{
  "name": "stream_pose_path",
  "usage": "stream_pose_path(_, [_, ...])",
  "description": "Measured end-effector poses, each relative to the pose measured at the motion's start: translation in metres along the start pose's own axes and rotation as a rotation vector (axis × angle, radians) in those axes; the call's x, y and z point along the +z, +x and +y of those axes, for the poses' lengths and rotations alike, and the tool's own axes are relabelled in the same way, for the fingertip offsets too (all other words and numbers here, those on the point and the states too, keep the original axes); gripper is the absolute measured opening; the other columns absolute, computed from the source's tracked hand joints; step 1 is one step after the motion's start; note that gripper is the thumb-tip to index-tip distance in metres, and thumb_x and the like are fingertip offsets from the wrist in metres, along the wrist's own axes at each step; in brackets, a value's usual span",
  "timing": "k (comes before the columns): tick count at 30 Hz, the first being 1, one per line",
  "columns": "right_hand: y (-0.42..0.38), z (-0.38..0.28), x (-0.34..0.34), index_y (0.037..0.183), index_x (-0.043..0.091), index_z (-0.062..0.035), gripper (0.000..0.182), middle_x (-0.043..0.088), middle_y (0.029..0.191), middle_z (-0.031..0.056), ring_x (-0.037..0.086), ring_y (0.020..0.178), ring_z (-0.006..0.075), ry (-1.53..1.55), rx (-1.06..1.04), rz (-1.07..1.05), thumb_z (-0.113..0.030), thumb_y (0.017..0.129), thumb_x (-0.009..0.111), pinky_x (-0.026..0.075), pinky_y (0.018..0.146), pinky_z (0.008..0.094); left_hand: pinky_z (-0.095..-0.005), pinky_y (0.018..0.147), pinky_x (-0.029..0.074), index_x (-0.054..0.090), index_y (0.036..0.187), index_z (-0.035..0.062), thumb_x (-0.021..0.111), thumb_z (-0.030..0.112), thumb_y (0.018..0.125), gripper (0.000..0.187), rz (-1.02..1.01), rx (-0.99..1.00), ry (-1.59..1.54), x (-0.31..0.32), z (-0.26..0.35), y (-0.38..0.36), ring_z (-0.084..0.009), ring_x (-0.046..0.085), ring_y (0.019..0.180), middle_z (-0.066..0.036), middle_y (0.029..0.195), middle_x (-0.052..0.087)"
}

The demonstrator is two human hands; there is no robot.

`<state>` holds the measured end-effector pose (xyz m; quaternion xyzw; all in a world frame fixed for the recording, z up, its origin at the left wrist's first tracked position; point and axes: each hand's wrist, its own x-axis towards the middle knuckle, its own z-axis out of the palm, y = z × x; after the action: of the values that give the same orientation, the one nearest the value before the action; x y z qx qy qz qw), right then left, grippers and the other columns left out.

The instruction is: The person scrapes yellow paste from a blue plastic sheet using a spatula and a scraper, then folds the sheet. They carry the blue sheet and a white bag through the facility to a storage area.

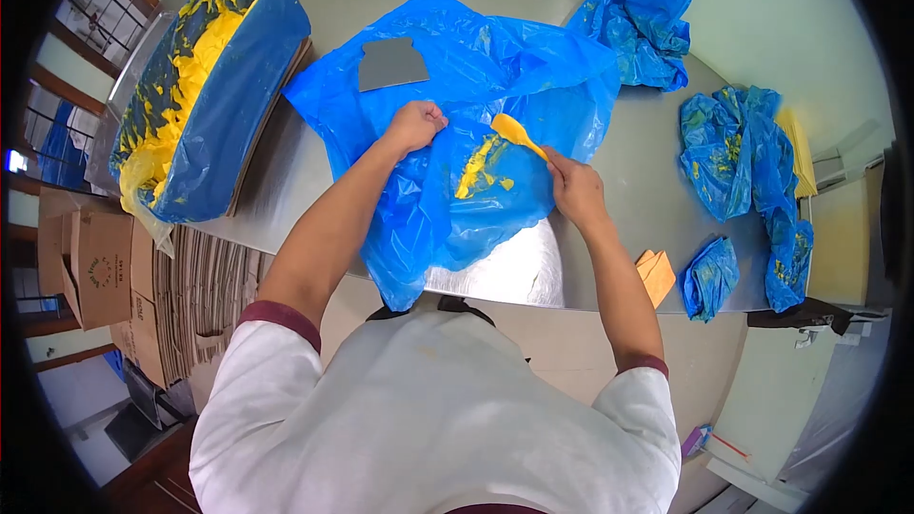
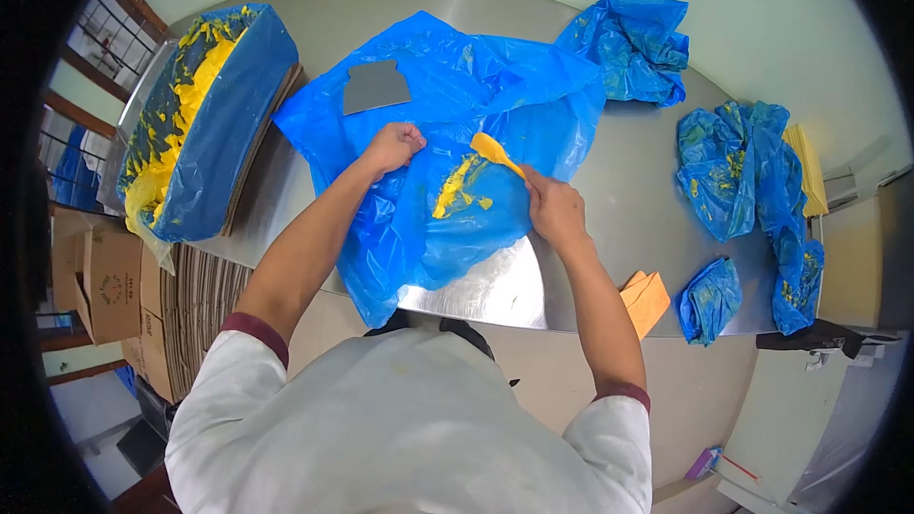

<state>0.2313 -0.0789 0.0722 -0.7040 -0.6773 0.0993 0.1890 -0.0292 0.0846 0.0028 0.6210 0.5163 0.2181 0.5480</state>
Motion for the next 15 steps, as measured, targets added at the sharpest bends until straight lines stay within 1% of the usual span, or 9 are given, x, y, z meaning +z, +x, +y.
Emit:
stream_pose_path(1, [0.002, 0.000, 0.003, 0.113, 0.065, -0.0157, 0.026, 0.067, 0.085, 0.0149, 0.064, 0.076, 0.0346, -0.044, 0.013, -0.019, -0.017, 0.090, 0.053, 0.051, 0.068, 0.0430, -0.0265, 0.051, 0.041, 0.061, 0.080, 0.0060, 0.064, 0.014, 0.087, 0.010, -0.008, 0.002, 0.009, 0.000, -0.002, -0.001, -0.0089, 0.051, 0.057, 0.000, 0.066, 0.058])
stream_pose_path(4, [-0.002, 0.004, 0.016, 0.116, 0.063, -0.0167, 0.030, 0.068, 0.087, 0.0144, 0.065, 0.075, 0.0340, -0.042, -0.085, -0.023, -0.015, 0.088, 0.053, 0.052, 0.067, 0.0427, -0.0313, 0.058, 0.046, 0.064, 0.079, 0.0050, 0.069, 0.018, 0.081, 0.014, 0.070, 0.044, 0.073, 0.002, -0.012, 0.005, -0.0136, 0.058, 0.063, -0.005, 0.070, 0.065])
stream_pose_path(7, [-0.009, 0.001, 0.023, 0.118, 0.062, -0.0172, 0.032, 0.067, 0.082, 0.0126, 0.065, 0.071, 0.0321, -0.059, -0.197, -0.036, -0.014, 0.087, 0.054, 0.052, 0.063, 0.0418, -0.0324, 0.061, 0.046, 0.065, 0.080, 0.0068, 0.070, 0.020, 0.079, 0.014, 0.073, 0.089, 0.155, 0.002, -0.016, 0.007, -0.0151, 0.060, 0.066, -0.006, 0.071, 0.065])
stream_pose_path(10, [-0.017, -0.008, 0.016, 0.118, 0.062, -0.0153, 0.030, 0.066, 0.080, 0.0125, 0.064, 0.067, 0.0318, -0.180, -0.210, -0.082, -0.014, 0.088, 0.055, 0.051, 0.059, 0.0415, -0.0324, 0.062, 0.046, 0.065, 0.080, 0.0073, 0.070, 0.021, 0.079, 0.014, 0.089, 0.084, 0.162, 0.003, -0.016, 0.006, -0.0167, 0.060, 0.067, -0.006, 0.072, 0.065])
stream_pose_path(13, [-0.024, -0.004, 0.017, 0.118, 0.062, -0.0157, 0.031, 0.065, 0.078, 0.0103, 0.063, 0.063, 0.0298, -0.150, -0.284, -0.075, -0.014, 0.088, 0.056, 0.050, 0.055, 0.0408, -0.0327, 0.063, 0.047, 0.065, 0.080, 0.0073, 0.069, 0.021, 0.079, 0.014, 0.087, 0.105, 0.172, 0.003, -0.016, 0.005, -0.0180, 0.060, 0.067, -0.007, 0.073, 0.066])
stream_pose_path(15, [-0.029, -0.008, 0.017, 0.118, 0.061, -0.0150, 0.031, 0.065, 0.078, 0.0104, 0.063, 0.064, 0.0308, -0.145, -0.291, -0.122, -0.013, 0.087, 0.056, 0.050, 0.056, 0.0412, -0.0328, 0.063, 0.047, 0.065, 0.081, 0.0071, 0.069, 0.021, 0.079, 0.014, 0.081, 0.094, 0.184, 0.003, -0.015, 0.003, -0.0180, 0.060, 0.067, -0.007, 0.073, 0.066])
